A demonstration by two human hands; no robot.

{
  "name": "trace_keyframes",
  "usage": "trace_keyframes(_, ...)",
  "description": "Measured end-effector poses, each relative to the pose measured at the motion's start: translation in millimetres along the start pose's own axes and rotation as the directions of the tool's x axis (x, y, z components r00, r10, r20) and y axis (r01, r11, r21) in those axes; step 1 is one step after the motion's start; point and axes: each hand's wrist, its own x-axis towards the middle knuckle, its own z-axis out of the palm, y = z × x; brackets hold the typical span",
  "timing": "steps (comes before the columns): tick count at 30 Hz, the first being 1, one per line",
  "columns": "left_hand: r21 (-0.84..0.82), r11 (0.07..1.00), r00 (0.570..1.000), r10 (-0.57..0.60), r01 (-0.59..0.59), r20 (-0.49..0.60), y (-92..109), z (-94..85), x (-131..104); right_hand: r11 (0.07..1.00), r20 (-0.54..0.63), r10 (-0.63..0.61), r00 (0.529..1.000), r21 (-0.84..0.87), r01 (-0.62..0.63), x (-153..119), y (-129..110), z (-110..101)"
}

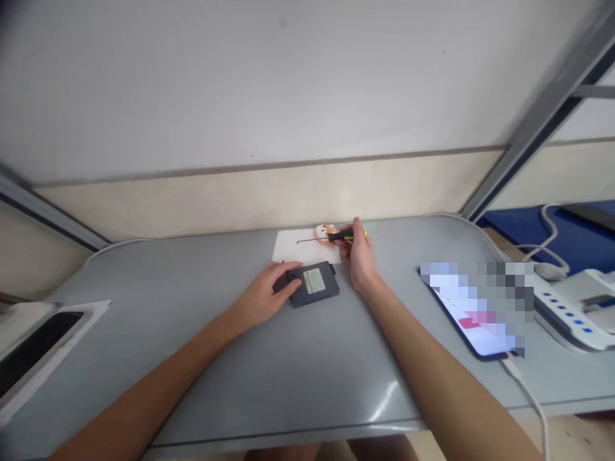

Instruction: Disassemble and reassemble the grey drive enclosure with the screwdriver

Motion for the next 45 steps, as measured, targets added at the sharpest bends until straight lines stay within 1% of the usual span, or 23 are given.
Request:
trace_keyframes(3, 0.017, 0.997, 0.991, 0.073, -0.076, 0.111, 3.1, -9.3, -1.0, 1.000, -0.026, -0.011, 1.000, -0.003, 0.011, 1.5, 0.1, -0.2)
trace_keyframes(5, 0.045, 0.993, 0.981, 0.100, -0.109, 0.166, 5.7, -14.1, -0.9, 1.000, -0.031, -0.023, 0.999, 0.001, 0.023, 2.6, 0.4, -0.5)
trace_keyframes(9, 0.111, 0.979, 0.972, 0.152, -0.173, 0.176, 11.3, -17.7, 0.3, 0.999, -0.024, -0.035, 0.999, 0.012, 0.035, 4.2, -2.0, -2.1)
trace_keyframes(11, 0.117, 0.977, 0.974, 0.156, -0.176, 0.164, 13.5, -18.7, 0.9, 0.998, -0.022, -0.047, 0.999, 0.032, 0.047, 5.1, -4.8, -3.3)
trace_keyframes(16, 0.096, 0.983, 0.982, 0.145, -0.157, 0.120, 12.8, -22.8, 1.9, 0.991, 0.002, -0.019, 1.000, 0.133, 0.019, 6.0, -10.2, -5.5)
trace_keyframes(19, 0.110, 0.991, 0.993, 0.058, -0.070, 0.108, 9.1, -23.9, 2.4, 0.984, 0.030, -0.019, 0.999, 0.179, 0.014, 4.4, -10.6, -5.7)
trace_keyframes(22, 0.101, 0.995, 0.995, -0.032, 0.023, 0.093, 6.1, -23.4, 2.8, 0.981, 0.088, -0.023, 0.996, 0.192, 0.006, 1.5, -10.8, -4.8)
trace_keyframes(25, 0.058, 0.996, 0.991, -0.067, 0.061, 0.115, 4.0, -23.0, 2.9, 0.980, 0.143, -0.023, 0.989, 0.199, -0.006, -2.3, -11.4, -2.7)
trace_keyframes(28, -0.001, 0.998, 0.987, -0.068, 0.069, 0.146, 1.6, -24.0, 2.0, 0.984, 0.180, 0.002, 0.984, 0.176, -0.035, -6.1, -11.2, -0.1)
trace_keyframes(30, -0.022, 0.999, 0.989, -0.035, 0.038, 0.146, 0.3, -25.3, 0.8, 0.990, 0.205, 0.030, 0.978, 0.131, -0.058, -8.2, -10.1, 1.5)
trace_keyframes(31, -0.017, 1.000, 0.992, -0.005, 0.007, 0.128, -0.1, -25.9, 0.1, 0.992, 0.218, 0.041, 0.975, 0.107, -0.066, -9.0, -9.3, 2.2)
trace_keyframes(34, 0.035, 0.992, 0.992, 0.120, -0.121, 0.041, -0.1, -26.8, -1.5, 0.995, 0.245, 0.062, 0.968, 0.058, -0.079, -10.8, -6.5, 4.0)
trace_keyframes(36, 0.074, 0.976, 0.978, 0.206, -0.205, -0.012, 0.8, -26.5, -1.7, 0.994, 0.244, 0.085, 0.966, 0.042, -0.098, -11.7, -4.8, 5.0)
trace_keyframes(40, 0.100, 0.938, 0.938, 0.340, -0.333, -0.066, 2.3, -24.7, -0.4, 0.993, 0.236, 0.099, 0.967, 0.040, -0.111, -13.4, -2.8, 6.0)
trace_keyframes(42, 0.098, 0.926, 0.925, 0.372, -0.364, -0.077, 2.4, -24.0, 0.3, 0.994, 0.231, 0.092, 0.969, 0.042, -0.105, -14.2, -2.6, 5.9)
trace_keyframes(45, 0.105, 0.922, 0.919, 0.383, -0.374, -0.090, 1.8, -23.4, 0.6, 0.993, 0.224, 0.091, 0.970, 0.049, -0.105, -15.1, -3.1, 5.4)
